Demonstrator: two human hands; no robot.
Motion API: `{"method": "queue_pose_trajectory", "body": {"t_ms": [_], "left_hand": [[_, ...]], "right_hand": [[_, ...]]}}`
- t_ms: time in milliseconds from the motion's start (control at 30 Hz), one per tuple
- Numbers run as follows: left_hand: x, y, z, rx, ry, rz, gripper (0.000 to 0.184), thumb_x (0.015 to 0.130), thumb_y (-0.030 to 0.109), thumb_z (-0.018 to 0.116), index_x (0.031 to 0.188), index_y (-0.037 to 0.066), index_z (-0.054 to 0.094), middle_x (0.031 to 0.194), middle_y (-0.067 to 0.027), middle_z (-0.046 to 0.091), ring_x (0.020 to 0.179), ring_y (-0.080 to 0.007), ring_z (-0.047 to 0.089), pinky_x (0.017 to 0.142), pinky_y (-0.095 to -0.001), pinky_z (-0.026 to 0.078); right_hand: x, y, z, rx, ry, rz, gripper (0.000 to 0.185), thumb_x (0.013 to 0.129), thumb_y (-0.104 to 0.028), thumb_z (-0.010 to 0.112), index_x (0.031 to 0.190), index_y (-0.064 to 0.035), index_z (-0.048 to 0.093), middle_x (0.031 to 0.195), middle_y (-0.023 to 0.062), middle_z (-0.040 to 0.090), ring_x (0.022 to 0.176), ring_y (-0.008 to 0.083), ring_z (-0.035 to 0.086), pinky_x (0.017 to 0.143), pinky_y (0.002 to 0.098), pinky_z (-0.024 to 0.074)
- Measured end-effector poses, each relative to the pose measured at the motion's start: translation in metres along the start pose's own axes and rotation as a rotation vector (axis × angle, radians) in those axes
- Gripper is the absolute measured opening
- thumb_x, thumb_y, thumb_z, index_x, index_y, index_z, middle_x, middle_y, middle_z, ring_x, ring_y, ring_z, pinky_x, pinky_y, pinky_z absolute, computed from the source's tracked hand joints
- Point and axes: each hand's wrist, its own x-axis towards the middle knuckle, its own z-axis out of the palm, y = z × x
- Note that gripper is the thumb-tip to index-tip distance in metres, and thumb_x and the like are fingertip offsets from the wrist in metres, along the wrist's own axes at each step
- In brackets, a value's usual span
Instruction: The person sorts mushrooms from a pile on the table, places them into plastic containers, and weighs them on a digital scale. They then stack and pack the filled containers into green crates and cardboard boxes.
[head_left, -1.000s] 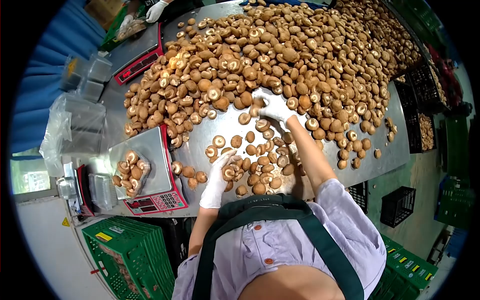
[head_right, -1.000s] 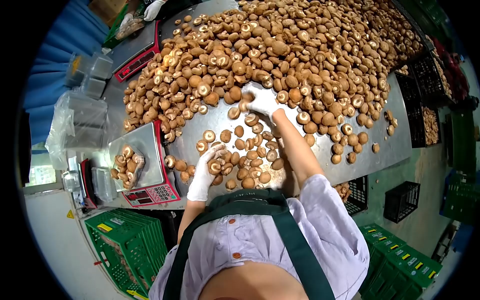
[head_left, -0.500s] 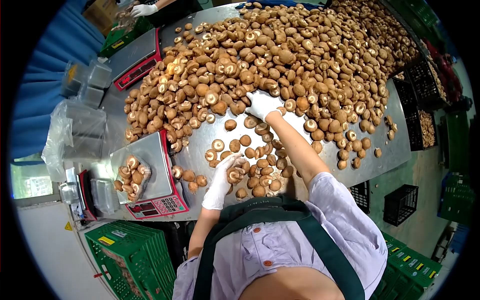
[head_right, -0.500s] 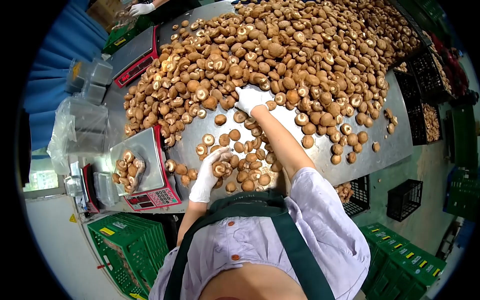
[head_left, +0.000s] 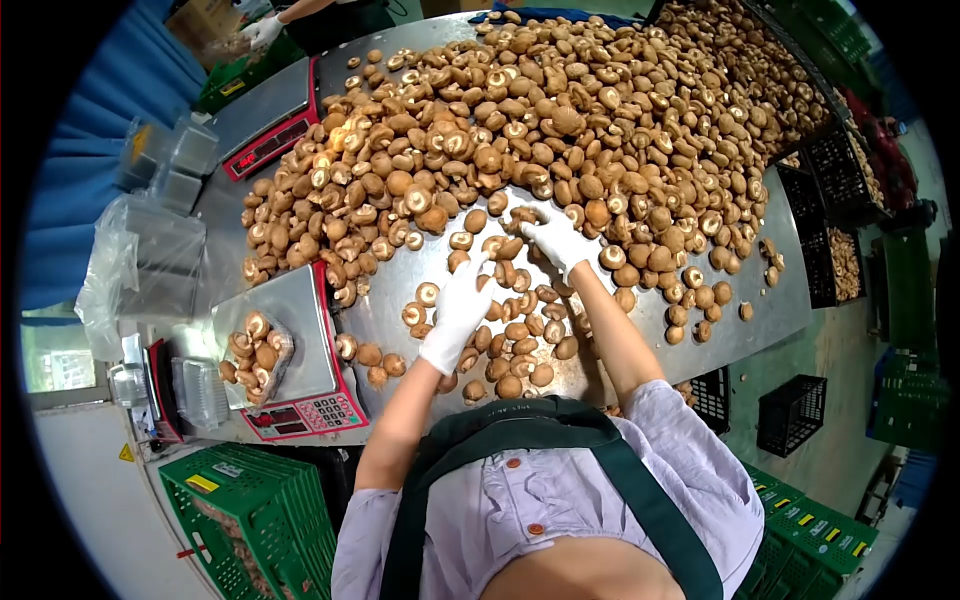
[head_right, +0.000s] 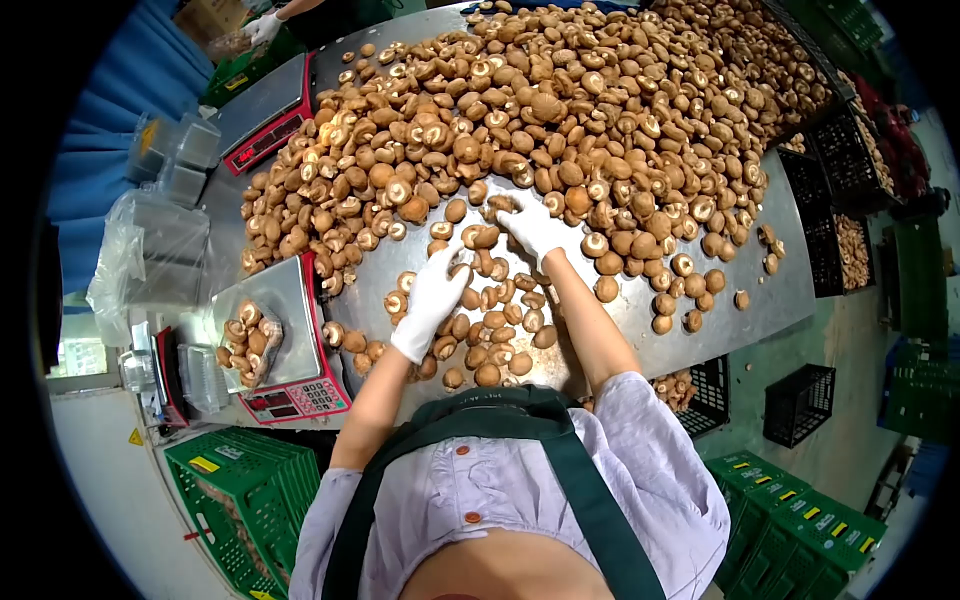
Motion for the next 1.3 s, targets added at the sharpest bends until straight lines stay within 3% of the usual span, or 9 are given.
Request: {"method": "queue_pose_trajectory", "body": {"t_ms": [67, 367, 433, 567, 700, 800, 900, 1067, 1300], "left_hand": [[0.027, -0.008, 0.014, 0.303, 0.153, 0.272, 0.045, 0.081, 0.012, 0.053, 0.126, 0.009, 0.048, 0.107, -0.015, 0.058, 0.089, -0.03, 0.061, 0.073, -0.0395, 0.05], [0.067, -0.018, 0.032, 0.502, -0.109, 0.226, 0.038, 0.075, 0.011, 0.059, 0.112, 0.003, 0.054, 0.099, -0.0202, 0.057, 0.084, -0.0328, 0.06, 0.068, -0.0412, 0.05], [0.052, -0.019, 0.025, 0.088, 0.089, 0.219, 0.039, 0.077, 0.014, 0.06, 0.114, 0.002, 0.055, 0.102, -0.0186, 0.061, 0.089, -0.0292, 0.062, 0.07, -0.0374, 0.051], [0.026, -0.019, -0.015, -1.267, -0.225, -0.514, 0.043, 0.087, 0.023, 0.048, 0.124, 0.002, 0.05, 0.111, -0.0151, 0.06, 0.092, -0.0259, 0.064, 0.069, -0.0297, 0.052], [-0.001, -0.02, -0.025, -1.757, -0.147, -0.701, 0.049, 0.09, 0.034, 0.04, 0.129, 0.006, 0.046, 0.121, -0.0133, 0.057, 0.107, -0.0291, 0.058, 0.079, -0.0415, 0.05], [-0.017, -0.018, -0.005, -1.47, 0.123, -0.628, 0.043, 0.091, 0.039, 0.044, 0.124, 0.012, 0.05, 0.12, -0.0063, 0.055, 0.106, -0.0262, 0.056, 0.079, -0.0458, 0.051], [-0.036, -0.006, 0.001, -1.417, 0.266, -0.63, 0.039, 0.09, 0.021, 0.056, 0.126, 0.009, 0.047, 0.11, -0.004, 0.055, 0.086, -0.0171, 0.058, 0.059, -0.0312, 0.056], [-0.08, -0.016, -0.038, -1.49, 0.209, -0.498, 0.04, 0.09, 0.012, 0.054, 0.129, 0.007, 0.045, 0.105, -0.0077, 0.057, 0.08, -0.0147, 0.061, 0.057, -0.0254, 0.054], [-0.145, -0.041, -0.16, -0.844, 0.762, -0.175, 0.045, 0.089, 0.004, 0.05, 0.133, 0.008, 0.044, 0.109, -0.008, 0.056, 0.073, -0.0113, 0.059, 0.057, -0.0205, 0.05]], "right_hand": [[-0.015, -0.026, -0.003, -0.133, -0.027, 0.095, 0.043, 0.081, -0.028, 0.062, 0.118, -0.0062, 0.058, 0.109, 0.0185, 0.063, 0.099, 0.0279, 0.061, 0.086, 0.0347, 0.0476], [-0.029, -0.031, -0.002, 0.161, -0.092, 0.25, 0.047, 0.081, -0.029, 0.067, 0.118, -0.0019, 0.057, 0.111, 0.0115, 0.062, 0.1, 0.0176, 0.057, 0.085, 0.0293, 0.0458], [-0.035, -0.025, -0.009, 0.249, -0.014, 0.235, 0.044, 0.082, -0.026, 0.067, 0.119, -0.0044, 0.057, 0.106, 0.0108, 0.063, 0.096, 0.0177, 0.059, 0.081, 0.0292, 0.0479], [-0.034, -0.019, -0.003, 0.918, 0.036, 0.422, 0.025, 0.086, -0.008, 0.06, 0.11, -0.0005, 0.057, 0.103, 0.0111, 0.062, 0.088, 0.0176, 0.062, 0.07, 0.025, 0.0542], [-0.044, -0.057, 0.011, 1.255, 0.062, 0.617, 0.028, 0.093, -0.014, 0.05, 0.118, -0.0021, 0.052, 0.114, 0.0134, 0.058, 0.1, 0.0209, 0.059, 0.084, 0.0322, 0.0536], [-0.041, -0.015, 0.055, 0.685, -0.163, 0.052, 0.036, 0.09, -0.021, 0.059, 0.118, 0.0002, 0.057, 0.12, 0.0099, 0.057, 0.101, 0.0166, 0.055, 0.093, 0.0262, 0.0406], [-0.073, -0.064, 0.07, 0.574, -0.299, 0.041, 0.036, 0.089, -0.019, 0.059, 0.119, 0.0001, 0.056, 0.112, 0.0081, 0.061, 0.103, 0.0168, 0.055, 0.093, 0.0268, 0.0423], [-0.09, -0.088, 0.084, 0.787, -0.395, 0.31, 0.031, 0.09, -0.015, 0.054, 0.119, -0.0018, 0.056, 0.112, 0.0073, 0.06, 0.105, 0.0159, 0.055, 0.091, 0.0268, 0.0436], [-0.101, -0.175, 0.15, 0.665, -0.619, 0.147, 0.035, 0.09, -0.019, 0.06, 0.12, -0.0019, 0.055, 0.107, 0.007, 0.061, 0.099, 0.0144, 0.057, 0.087, 0.0261, 0.0449]]}}
